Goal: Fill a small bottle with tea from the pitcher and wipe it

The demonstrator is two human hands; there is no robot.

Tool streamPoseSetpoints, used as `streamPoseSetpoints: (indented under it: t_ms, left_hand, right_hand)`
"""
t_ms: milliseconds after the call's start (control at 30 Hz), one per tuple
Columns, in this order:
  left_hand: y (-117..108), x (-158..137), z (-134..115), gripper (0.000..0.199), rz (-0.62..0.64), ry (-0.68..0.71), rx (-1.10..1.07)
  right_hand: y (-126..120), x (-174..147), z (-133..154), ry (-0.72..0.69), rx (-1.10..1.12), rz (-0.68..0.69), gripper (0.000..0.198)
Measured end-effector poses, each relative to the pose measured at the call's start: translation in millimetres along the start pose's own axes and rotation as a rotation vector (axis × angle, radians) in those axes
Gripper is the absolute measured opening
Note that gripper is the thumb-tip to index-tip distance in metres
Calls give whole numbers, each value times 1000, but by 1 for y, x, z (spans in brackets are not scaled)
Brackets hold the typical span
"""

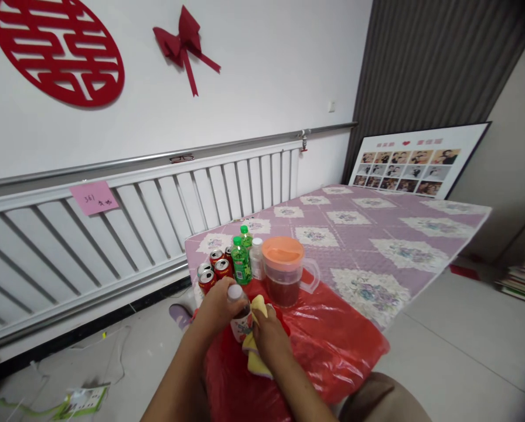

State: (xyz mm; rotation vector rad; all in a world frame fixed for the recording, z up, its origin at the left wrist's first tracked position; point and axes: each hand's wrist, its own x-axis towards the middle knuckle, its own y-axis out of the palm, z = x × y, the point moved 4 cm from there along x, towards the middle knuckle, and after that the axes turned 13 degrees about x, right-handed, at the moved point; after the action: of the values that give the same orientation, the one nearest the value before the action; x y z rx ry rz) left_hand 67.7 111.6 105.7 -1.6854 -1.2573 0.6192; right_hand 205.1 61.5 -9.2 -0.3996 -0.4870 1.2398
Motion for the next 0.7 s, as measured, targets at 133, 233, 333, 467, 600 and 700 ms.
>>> streamPoseSetpoints:
  t_ms: [133,233,333,467,600,700]
  left_hand:
    - [5,-3,3,60,125,143,-156]
    - [9,-6,5,55,188,175,-260]
    - [12,-6,5,45,176,140,-305]
    - [18,-2,1,37,76,63,-243]
    - [24,1,-6,33,-20,24,-189]
    - [24,1,-6,36,-27,44,-189]
  right_hand:
    - [1,-3,-2,-34,37,-21,41]
    - [0,-2,-3,-67,88,-49,41]
    - [-4,-1,-6,-99,160,-84,38]
    - [-11,-5,-2,-86,244,-175,44]
    - [-9,-20,20,-191,320,-227,47]
    - [-5,-20,36,-255,325,-190,50]
